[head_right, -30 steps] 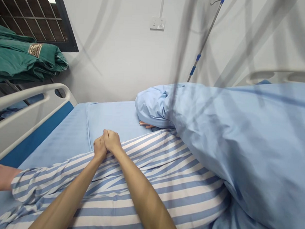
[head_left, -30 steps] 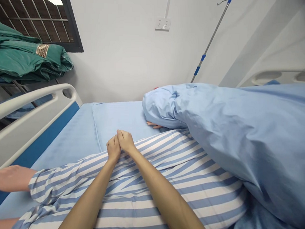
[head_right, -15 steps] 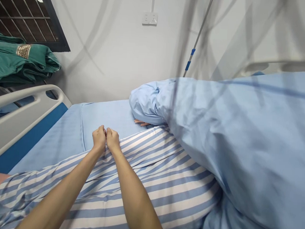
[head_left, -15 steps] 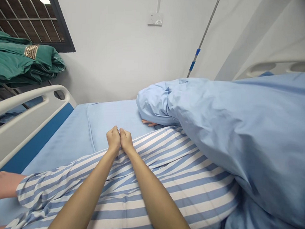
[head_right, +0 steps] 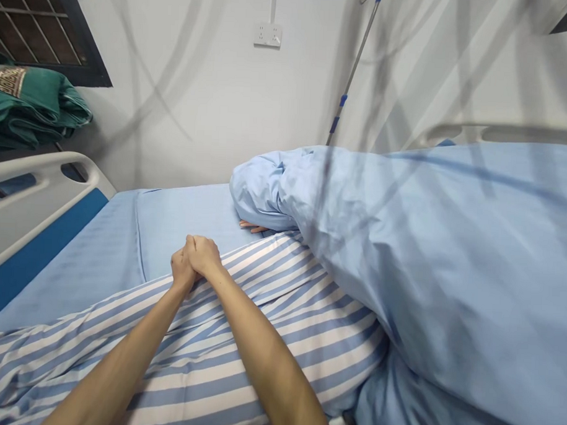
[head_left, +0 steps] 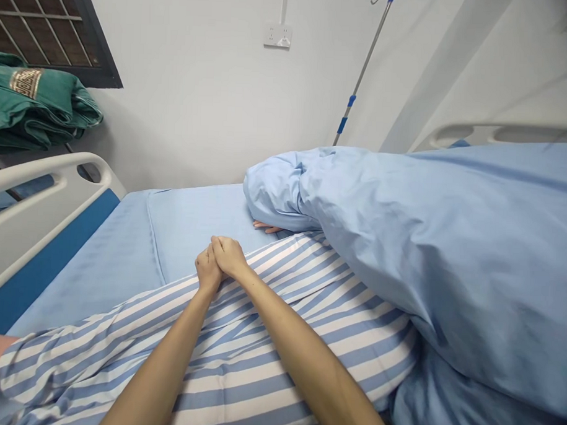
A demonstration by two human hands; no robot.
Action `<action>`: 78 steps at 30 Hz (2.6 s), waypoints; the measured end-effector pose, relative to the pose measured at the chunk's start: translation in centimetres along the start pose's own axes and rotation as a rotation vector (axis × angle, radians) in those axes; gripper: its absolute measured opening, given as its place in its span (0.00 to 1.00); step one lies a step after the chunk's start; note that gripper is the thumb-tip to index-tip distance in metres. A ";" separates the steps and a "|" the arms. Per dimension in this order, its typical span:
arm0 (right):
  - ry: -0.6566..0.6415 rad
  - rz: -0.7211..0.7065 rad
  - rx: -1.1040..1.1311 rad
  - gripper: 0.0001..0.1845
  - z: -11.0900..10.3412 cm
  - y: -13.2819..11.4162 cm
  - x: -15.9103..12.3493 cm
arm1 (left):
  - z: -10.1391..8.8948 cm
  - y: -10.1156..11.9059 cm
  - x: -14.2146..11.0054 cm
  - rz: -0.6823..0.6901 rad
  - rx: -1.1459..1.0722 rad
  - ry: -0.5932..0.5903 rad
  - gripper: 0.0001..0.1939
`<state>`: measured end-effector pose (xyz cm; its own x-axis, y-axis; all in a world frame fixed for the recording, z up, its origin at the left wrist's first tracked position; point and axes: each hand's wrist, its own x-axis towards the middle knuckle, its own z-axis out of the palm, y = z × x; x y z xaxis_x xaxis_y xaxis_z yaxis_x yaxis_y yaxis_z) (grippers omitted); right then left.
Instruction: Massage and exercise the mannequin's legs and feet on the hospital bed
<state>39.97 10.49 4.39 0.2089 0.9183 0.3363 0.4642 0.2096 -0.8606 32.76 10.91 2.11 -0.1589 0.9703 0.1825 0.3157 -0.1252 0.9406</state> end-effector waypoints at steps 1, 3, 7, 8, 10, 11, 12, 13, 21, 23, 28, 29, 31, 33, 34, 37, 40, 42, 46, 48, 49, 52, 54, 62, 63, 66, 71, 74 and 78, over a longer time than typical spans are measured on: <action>-0.014 -0.024 -0.002 0.20 -0.3 0.3 -0.2 | 0.0 0.0 -0.1 0.013 0.010 0.004 0.22; -0.009 -0.047 0.021 0.21 -0.6 0.9 -0.5 | 0.0 0.0 -0.3 0.041 0.043 0.006 0.23; 0.040 -0.033 0.137 0.22 -0.9 1.5 -0.9 | 0.6 0.8 -0.1 0.034 0.039 -0.053 0.21; 0.051 -0.023 0.183 0.22 -1.0 1.5 -0.9 | 0.9 1.3 0.0 0.020 0.018 -0.060 0.20; 0.086 0.016 0.279 0.21 -1.4 1.4 -0.6 | 1.8 2.7 0.4 -0.015 -0.049 -0.028 0.18; 0.109 0.043 0.325 0.21 -1.6 1.4 -0.4 | 2.4 3.4 0.6 -0.033 -0.089 0.004 0.18; 0.130 0.067 0.372 0.21 -1.8 1.5 -0.3 | 2.9 4.1 0.7 -0.043 -0.133 0.037 0.17; 0.152 0.087 0.416 0.20 -2.0 1.5 -0.1 | 3.4 4.7 0.8 -0.043 -0.176 0.059 0.17; 0.225 0.170 0.380 0.21 -2.0 1.9 0.1 | 4.4 2.9 -0.3 -0.064 -0.050 0.087 0.19; 0.214 0.154 0.344 0.21 -1.9 1.7 0.2 | 4.1 2.3 -0.4 -0.050 0.001 0.075 0.20; 0.074 0.103 0.059 0.20 -3.4 1.1 0.9 | 4.0 2.5 -0.4 0.006 -0.015 0.016 0.20; 0.039 0.056 -0.016 0.20 -3.9 1.1 1.0 | 4.1 2.6 -0.5 0.030 -0.025 -0.002 0.20; 0.004 -0.026 -0.124 0.20 -5.0 1.3 1.0 | 4.2 2.6 -0.6 0.069 -0.010 -0.015 0.22; -0.006 -0.053 -0.167 0.21 -5.7 1.9 0.7 | 4.3 2.5 -0.8 0.099 0.027 -0.018 0.22; -0.008 -0.054 -0.167 0.21 -6.0 2.2 0.5 | 4.4 2.5 -0.9 0.114 0.038 -0.028 0.22; 0.010 -0.058 -0.087 0.21 -6.2 3.1 0.2 | 4.9 3.0 -0.9 0.117 0.000 -0.083 0.21; 0.080 -0.035 0.081 0.21 -6.3 3.6 0.4 | 6.1 4.6 -0.5 0.032 -0.116 -0.075 0.19; 0.130 0.003 0.207 0.21 -6.5 3.7 0.7 | 7.2 6.0 -0.2 -0.024 -0.219 -0.033 0.17; 0.202 0.064 0.348 0.21 -7.0 4.0 1.1 | 8.7 7.0 -0.1 -0.059 -0.313 0.010 0.16; 0.221 0.072 0.338 0.20 -7.0 4.2 1.0 | 8.8 6.4 -0.5 -0.067 -0.240 0.007 0.16; 0.224 0.071 0.324 0.20 -6.9 4.2 1.0 | 8.7 6.0 -0.7 -0.067 -0.189 0.003 0.17; 0.223 0.088 0.263 0.20 -6.8 4.1 1.0 | 8.4 4.9 -1.3 -0.034 -0.076 -0.013 0.18; 0.190 0.104 0.174 0.20 -7.2 3.8 1.2 | 8.3 4.7 -1.4 -0.005 -0.061 -0.020 0.18; 0.028 -0.079 -0.220 0.22 -10.8 4.5 1.6 | 8.6 4.9 -1.8 0.138 0.018 -0.096 0.20; 0.028 -0.066 -0.203 0.22 -10.9 4.8 1.5 | 8.7 4.9 -1.9 0.142 0.040 -0.099 0.20; 0.045 -0.060 -0.133 0.22 -10.9 5.5 1.2 | 9.0 5.4 -1.7 0.108 0.048 -0.121 0.19; 0.138 -0.043 0.145 0.23 -11.2 6.0 1.5 | 11.3 8.4 -0.8 0.044 -0.109 -0.103 0.16; 0.220 0.032 0.286 0.23 -11.5 6.5 2.0 | 12.8 9.5 -1.0 0.007 -0.148 -0.049 0.16; 0.298 0.140 0.302 0.24 -11.8 6.8 2.3 | 13.6 8.4 -1.8 0.034 -0.038 -0.077 0.18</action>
<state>53.72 10.10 3.87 0.5110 0.8174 0.2659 0.1503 0.2196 -0.9639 48.43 10.91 5.74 -0.0757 0.9782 0.1936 0.2839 -0.1649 0.9445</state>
